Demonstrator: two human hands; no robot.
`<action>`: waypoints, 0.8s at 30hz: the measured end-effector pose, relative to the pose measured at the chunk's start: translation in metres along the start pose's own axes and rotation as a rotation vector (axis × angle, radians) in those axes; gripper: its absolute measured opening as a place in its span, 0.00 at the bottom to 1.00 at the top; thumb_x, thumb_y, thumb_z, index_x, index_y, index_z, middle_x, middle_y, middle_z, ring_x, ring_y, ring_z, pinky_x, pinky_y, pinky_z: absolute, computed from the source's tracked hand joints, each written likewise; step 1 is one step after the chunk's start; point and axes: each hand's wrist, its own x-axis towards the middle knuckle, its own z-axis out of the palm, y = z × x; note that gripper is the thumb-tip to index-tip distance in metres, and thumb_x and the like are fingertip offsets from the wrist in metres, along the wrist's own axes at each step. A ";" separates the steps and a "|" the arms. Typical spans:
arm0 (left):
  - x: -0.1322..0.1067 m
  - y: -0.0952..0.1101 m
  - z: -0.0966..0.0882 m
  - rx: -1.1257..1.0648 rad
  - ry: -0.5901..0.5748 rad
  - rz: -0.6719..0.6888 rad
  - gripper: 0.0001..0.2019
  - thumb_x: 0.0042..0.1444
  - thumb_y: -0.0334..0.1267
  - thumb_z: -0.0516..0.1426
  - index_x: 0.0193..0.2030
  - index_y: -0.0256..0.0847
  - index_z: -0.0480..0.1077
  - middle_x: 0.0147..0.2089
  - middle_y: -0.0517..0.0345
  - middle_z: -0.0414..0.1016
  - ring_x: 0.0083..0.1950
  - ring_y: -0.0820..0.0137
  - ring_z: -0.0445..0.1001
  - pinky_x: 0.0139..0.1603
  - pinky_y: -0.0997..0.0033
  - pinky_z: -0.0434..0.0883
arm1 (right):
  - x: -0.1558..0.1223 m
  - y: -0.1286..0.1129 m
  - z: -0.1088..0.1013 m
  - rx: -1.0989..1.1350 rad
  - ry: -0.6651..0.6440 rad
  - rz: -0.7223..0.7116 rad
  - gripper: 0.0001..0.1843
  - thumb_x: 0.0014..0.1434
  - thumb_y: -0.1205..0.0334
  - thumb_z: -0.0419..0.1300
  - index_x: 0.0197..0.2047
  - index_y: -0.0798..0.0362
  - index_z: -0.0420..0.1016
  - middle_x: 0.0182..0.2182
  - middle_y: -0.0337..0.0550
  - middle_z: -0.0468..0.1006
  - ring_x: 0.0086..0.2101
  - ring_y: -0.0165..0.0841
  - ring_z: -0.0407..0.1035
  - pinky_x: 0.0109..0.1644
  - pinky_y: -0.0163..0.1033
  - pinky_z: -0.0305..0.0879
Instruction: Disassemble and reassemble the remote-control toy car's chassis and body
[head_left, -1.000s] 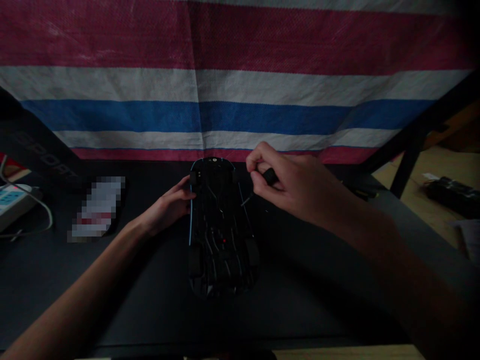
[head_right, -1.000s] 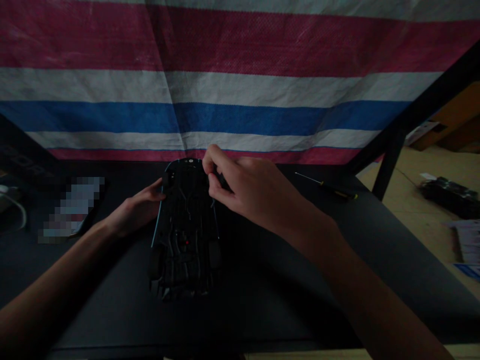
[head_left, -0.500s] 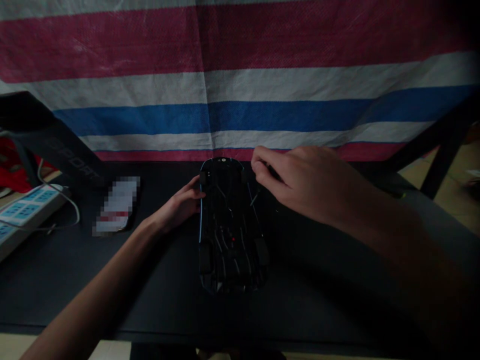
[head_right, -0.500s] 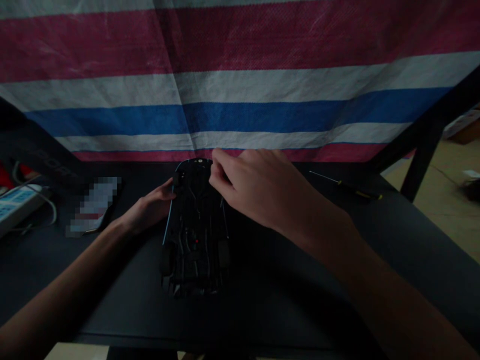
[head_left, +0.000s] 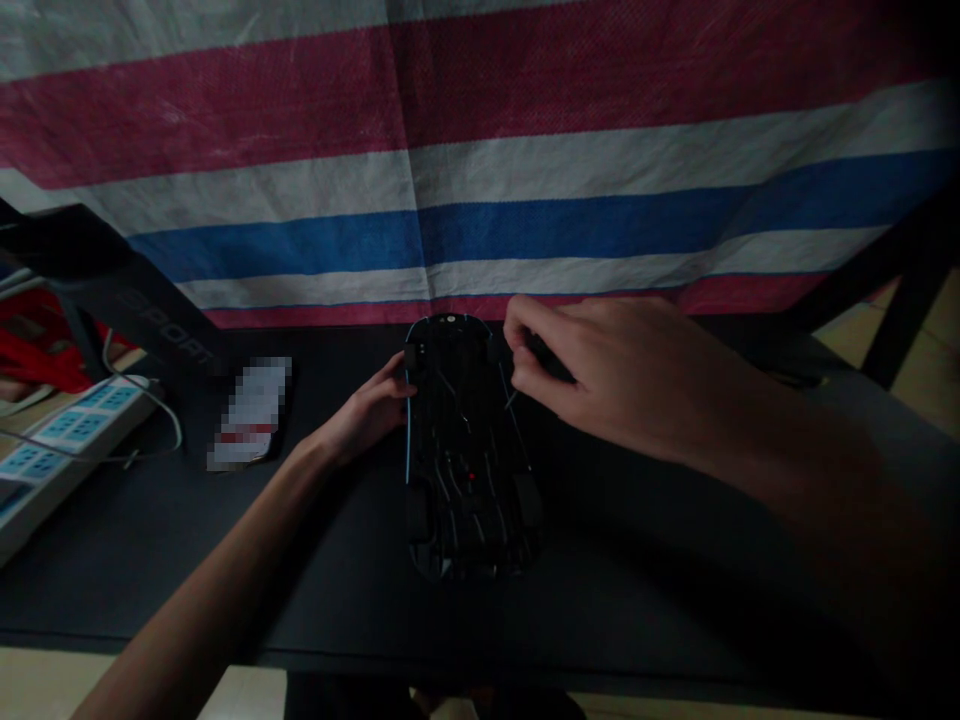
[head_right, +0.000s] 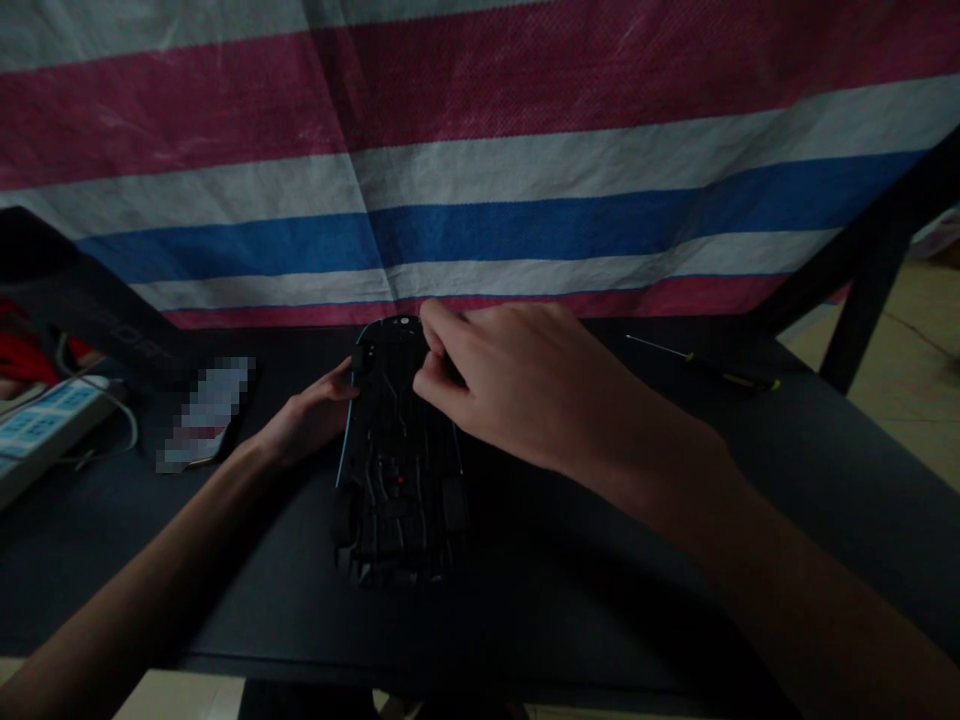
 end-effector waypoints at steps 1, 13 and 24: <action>0.000 -0.001 0.000 0.001 -0.004 0.007 0.33 0.60 0.36 0.63 0.73 0.48 0.69 0.66 0.52 0.79 0.58 0.59 0.77 0.56 0.60 0.74 | -0.001 0.001 0.000 0.045 -0.012 -0.032 0.10 0.74 0.63 0.56 0.51 0.51 0.79 0.34 0.44 0.85 0.31 0.37 0.75 0.35 0.42 0.51; 0.001 -0.006 -0.004 0.021 -0.024 0.042 0.32 0.62 0.37 0.62 0.74 0.49 0.68 0.63 0.52 0.78 0.57 0.58 0.77 0.56 0.59 0.74 | -0.003 -0.006 0.004 -0.038 0.013 0.053 0.12 0.77 0.58 0.55 0.48 0.50 0.80 0.27 0.43 0.81 0.26 0.38 0.71 0.34 0.43 0.45; 0.003 -0.007 -0.002 0.019 -0.040 0.039 0.34 0.61 0.38 0.62 0.75 0.49 0.66 0.63 0.51 0.78 0.57 0.58 0.76 0.59 0.56 0.74 | -0.008 0.002 0.002 0.098 -0.039 -0.078 0.08 0.75 0.61 0.58 0.50 0.48 0.79 0.30 0.40 0.83 0.29 0.37 0.74 0.36 0.40 0.53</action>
